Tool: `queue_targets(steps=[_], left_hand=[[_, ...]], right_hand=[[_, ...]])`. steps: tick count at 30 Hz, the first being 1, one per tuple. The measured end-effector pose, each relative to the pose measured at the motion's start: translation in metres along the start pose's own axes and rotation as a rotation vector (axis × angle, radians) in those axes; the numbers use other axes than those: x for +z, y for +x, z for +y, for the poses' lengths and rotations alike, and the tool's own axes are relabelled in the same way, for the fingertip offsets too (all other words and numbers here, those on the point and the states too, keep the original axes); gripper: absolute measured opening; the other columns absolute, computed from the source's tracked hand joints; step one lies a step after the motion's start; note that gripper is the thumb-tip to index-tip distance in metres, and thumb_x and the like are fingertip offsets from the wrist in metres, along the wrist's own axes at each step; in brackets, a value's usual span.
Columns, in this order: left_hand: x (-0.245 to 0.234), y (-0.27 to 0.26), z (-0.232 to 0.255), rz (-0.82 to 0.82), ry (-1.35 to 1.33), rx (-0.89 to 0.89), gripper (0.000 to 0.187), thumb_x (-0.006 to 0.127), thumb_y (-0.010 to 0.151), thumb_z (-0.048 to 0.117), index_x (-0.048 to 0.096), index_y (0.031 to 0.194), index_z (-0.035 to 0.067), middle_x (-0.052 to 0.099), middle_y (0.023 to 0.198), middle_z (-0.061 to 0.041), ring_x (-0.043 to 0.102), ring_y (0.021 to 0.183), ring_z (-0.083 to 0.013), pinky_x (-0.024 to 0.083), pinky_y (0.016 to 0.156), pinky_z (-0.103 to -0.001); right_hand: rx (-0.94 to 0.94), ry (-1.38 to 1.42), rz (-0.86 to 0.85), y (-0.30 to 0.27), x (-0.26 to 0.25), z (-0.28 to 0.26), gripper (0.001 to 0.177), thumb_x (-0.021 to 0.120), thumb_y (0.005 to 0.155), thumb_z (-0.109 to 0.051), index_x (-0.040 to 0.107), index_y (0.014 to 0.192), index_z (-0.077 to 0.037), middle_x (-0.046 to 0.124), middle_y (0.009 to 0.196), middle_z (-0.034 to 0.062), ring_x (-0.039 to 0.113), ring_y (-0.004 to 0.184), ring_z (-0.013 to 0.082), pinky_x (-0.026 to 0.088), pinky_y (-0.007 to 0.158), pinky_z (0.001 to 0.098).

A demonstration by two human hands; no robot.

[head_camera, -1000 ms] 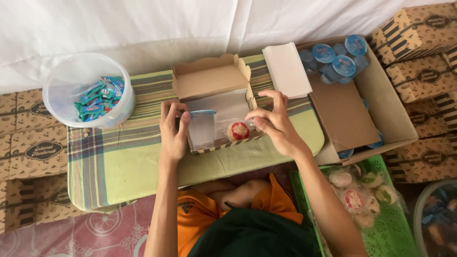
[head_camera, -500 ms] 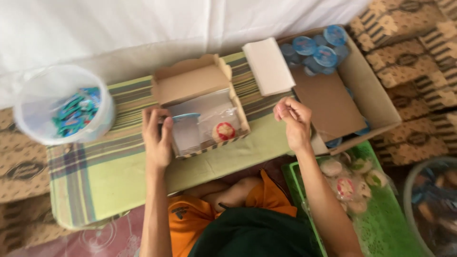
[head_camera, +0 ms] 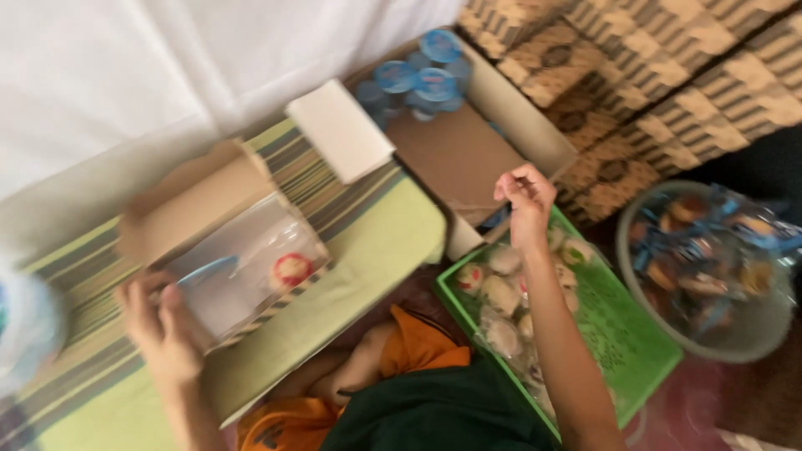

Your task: Manually assembling a snack box by inserting a paper liner and filling it with a water cup, a snack packet, and candies.

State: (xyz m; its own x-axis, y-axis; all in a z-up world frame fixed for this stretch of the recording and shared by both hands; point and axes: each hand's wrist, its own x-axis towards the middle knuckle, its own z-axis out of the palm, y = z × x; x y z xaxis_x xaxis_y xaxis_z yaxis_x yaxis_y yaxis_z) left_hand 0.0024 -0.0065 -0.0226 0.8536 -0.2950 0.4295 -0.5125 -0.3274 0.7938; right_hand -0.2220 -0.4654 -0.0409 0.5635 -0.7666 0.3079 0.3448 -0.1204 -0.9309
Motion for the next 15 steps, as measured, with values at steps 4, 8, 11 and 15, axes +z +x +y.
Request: queue_targets(steps=[4,8,11,15], left_hand=[[-0.002,-0.005,-0.019,-0.039,-0.022,0.024,0.038,0.047,0.112,0.025,0.054,0.117,-0.013,0.043,0.130,-0.027,0.043,0.121,-0.0406,0.037,0.096,-0.051],[0.001,-0.014,-0.051,-0.020,0.059,0.134,0.040,0.043,0.120,0.024,0.053,0.117,-0.014,0.045,0.126,-0.028,0.042,0.122,-0.0415,0.034,0.104,-0.050],[-0.007,-0.013,-0.067,-0.044,0.146,0.185,0.056,0.036,0.128,0.035,0.053,0.116,-0.017,0.044,0.126,-0.030,0.043,0.118,-0.0436,0.037,0.102,-0.052],[-0.003,-0.001,-0.147,-0.031,0.012,0.352,0.056,0.039,0.122,0.037,0.052,0.108,-0.016,0.044,0.131,-0.035,0.045,0.130,-0.0500,0.042,0.115,-0.059]], right_hand=[[-0.066,-0.071,0.192,0.002,-0.068,-0.005,0.005,0.058,0.097,-0.004,0.061,0.093,-0.004,0.062,0.082,0.0041,0.057,0.074,0.0134,0.048,0.074,0.0248],[-0.179,-0.059,0.491,-0.011,-0.153,0.002,0.008,0.056,0.091,0.003,0.062,0.091,-0.002,0.065,0.084,0.0063,0.059,0.070,0.0151,0.051,0.069,0.0271],[-0.171,-0.177,0.720,-0.015,-0.221,0.013,0.013,0.058,0.090,0.006,0.062,0.088,-0.006,0.069,0.087,0.0046,0.059,0.069,0.0131,0.051,0.065,0.0260],[0.369,-1.093,0.846,-0.022,-0.296,0.012,0.020,0.052,0.093,0.004,0.064,0.102,-0.009,0.067,0.084,0.0087,0.062,0.064,0.0198,0.057,0.068,0.0420]])
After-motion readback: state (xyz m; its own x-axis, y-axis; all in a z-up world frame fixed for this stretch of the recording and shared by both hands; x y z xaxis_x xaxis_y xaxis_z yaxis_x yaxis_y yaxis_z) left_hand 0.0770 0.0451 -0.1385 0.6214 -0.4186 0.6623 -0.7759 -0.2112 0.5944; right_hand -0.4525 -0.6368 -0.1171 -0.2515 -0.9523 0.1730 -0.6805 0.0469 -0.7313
